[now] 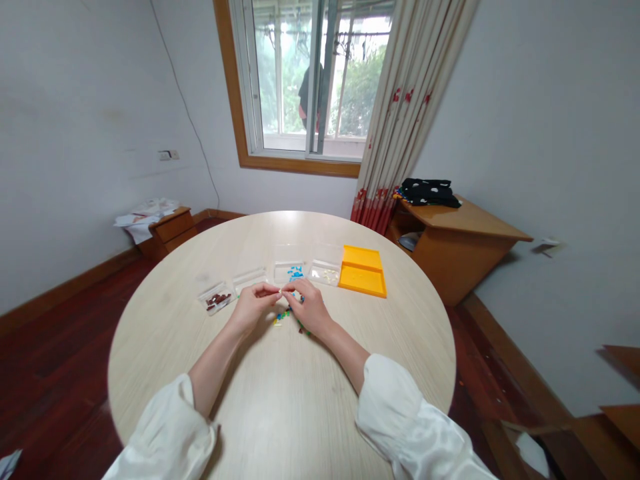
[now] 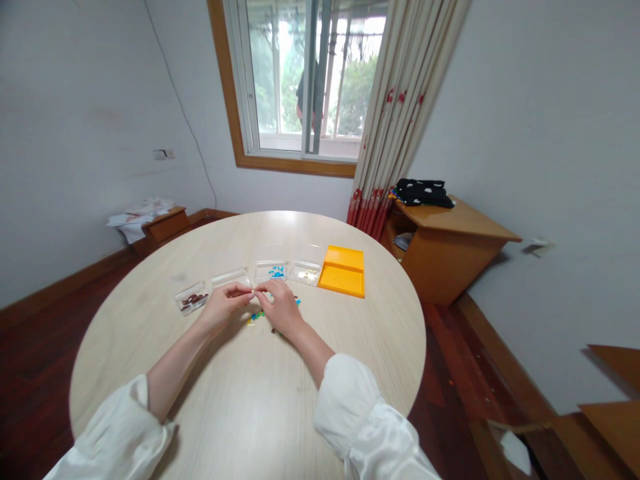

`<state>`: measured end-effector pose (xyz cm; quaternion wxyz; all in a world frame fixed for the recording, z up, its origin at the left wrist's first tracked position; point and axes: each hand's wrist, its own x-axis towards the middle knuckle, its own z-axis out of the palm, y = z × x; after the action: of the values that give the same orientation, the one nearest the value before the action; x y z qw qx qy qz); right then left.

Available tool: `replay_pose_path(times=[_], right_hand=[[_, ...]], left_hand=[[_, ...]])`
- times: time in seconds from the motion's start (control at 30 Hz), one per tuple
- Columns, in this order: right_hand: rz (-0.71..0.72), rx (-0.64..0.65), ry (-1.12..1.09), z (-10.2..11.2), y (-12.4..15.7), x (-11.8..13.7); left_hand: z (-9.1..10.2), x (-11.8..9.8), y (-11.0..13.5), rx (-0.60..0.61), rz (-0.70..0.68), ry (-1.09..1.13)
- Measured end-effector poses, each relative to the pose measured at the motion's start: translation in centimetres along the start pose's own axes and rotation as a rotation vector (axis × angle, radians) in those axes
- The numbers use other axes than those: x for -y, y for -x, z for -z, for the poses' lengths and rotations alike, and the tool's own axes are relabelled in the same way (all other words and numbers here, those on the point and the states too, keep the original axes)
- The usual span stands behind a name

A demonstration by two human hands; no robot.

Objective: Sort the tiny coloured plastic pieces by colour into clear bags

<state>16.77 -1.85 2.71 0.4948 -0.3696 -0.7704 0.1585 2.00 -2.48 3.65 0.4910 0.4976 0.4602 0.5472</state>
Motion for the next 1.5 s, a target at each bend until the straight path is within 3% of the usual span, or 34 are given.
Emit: replay_pose_path(times=[0.73, 1.03, 1.5], right_hand=[[0.054, -0.059, 0.006, 0.06, 0.02, -0.09], [0.096, 0.012, 0.145, 0.54, -0.06, 0.06], [0.156, -0.098, -0.055, -0.03, -0.06, -0.15]], left_hand=[[-0.04, -0.69, 0.25, 0.013, 0.064, 0.114], [-0.1, -0.76, 0.29, 0.002, 0.055, 0.092], [0.0, -0.73, 0.31, 0.034, 0.119, 0.267]])
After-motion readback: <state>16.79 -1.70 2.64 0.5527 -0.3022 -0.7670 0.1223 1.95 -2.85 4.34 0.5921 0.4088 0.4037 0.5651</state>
